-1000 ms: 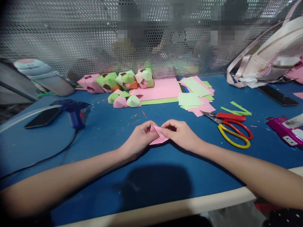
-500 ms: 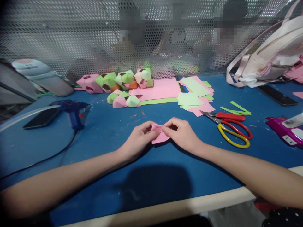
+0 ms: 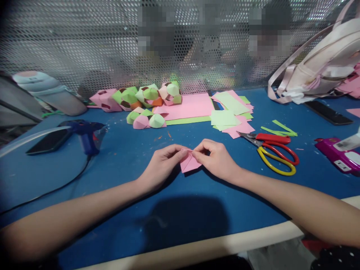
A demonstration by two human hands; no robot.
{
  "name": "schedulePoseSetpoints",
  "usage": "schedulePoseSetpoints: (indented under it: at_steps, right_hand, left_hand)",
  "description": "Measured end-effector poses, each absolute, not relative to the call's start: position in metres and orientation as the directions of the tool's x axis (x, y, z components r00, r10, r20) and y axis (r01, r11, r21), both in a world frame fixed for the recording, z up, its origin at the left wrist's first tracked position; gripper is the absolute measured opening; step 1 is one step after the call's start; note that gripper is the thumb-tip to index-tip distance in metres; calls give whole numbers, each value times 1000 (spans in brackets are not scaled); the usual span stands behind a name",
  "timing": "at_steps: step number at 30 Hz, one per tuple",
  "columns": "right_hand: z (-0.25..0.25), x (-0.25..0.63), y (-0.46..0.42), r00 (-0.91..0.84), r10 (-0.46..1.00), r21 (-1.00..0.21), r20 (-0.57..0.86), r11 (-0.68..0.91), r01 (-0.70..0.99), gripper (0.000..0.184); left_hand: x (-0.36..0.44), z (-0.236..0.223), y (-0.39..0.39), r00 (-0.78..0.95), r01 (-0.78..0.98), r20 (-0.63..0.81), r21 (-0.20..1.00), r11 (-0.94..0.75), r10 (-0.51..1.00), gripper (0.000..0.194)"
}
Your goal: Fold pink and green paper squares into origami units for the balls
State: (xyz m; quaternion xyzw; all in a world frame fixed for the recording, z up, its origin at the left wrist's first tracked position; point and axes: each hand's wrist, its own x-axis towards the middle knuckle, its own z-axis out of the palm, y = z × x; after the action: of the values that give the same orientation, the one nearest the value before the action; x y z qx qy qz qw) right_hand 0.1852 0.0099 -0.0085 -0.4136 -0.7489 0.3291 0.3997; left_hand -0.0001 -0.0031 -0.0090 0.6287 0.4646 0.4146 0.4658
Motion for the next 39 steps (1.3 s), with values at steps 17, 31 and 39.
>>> schedulePoseSetpoints:
  at_steps: [17,31,39]
  right_hand:
    - [-12,190,15,-346,849,-782,398,512,356,14]
    - [-14,190,14,-363,876,-850,318,433,301,25]
    - [-18,186,14,-351,900,-878,257,369,304,23]
  left_hand:
    - [-1,-14,0,169,199,124,967,-157,978,17]
    - [-1,-14,2,102,208,94,972,-113,990,28]
    - [3,-15,2,140,20,-5,1000,2,990,24]
